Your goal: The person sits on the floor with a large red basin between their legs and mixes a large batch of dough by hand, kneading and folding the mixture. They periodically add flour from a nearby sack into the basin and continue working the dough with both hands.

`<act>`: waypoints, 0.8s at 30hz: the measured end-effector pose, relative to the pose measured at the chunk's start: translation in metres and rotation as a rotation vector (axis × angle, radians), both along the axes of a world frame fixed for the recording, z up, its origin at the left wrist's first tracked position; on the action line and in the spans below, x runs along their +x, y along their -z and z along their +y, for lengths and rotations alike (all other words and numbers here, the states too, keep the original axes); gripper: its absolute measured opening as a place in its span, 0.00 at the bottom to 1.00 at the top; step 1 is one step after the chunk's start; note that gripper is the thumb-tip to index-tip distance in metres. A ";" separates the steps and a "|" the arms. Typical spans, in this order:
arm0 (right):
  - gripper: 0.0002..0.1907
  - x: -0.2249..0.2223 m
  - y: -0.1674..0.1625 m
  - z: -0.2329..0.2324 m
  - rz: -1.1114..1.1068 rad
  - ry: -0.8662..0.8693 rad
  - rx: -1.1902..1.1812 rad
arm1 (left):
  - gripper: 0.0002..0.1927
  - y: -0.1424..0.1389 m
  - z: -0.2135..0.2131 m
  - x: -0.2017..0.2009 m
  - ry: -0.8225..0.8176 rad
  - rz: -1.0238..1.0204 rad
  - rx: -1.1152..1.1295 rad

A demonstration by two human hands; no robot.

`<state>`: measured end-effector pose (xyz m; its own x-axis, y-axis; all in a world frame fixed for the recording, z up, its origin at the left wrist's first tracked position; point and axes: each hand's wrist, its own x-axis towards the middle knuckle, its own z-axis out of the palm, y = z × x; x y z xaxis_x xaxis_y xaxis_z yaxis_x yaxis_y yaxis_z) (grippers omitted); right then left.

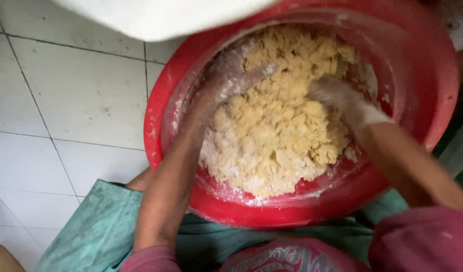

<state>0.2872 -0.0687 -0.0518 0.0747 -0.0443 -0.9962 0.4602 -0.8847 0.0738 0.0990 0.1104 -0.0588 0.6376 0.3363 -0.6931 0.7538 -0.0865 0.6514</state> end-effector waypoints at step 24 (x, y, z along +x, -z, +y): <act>0.32 -0.047 -0.046 -0.070 -0.052 0.829 0.799 | 0.32 0.030 -0.125 -0.064 -0.386 -0.222 -0.498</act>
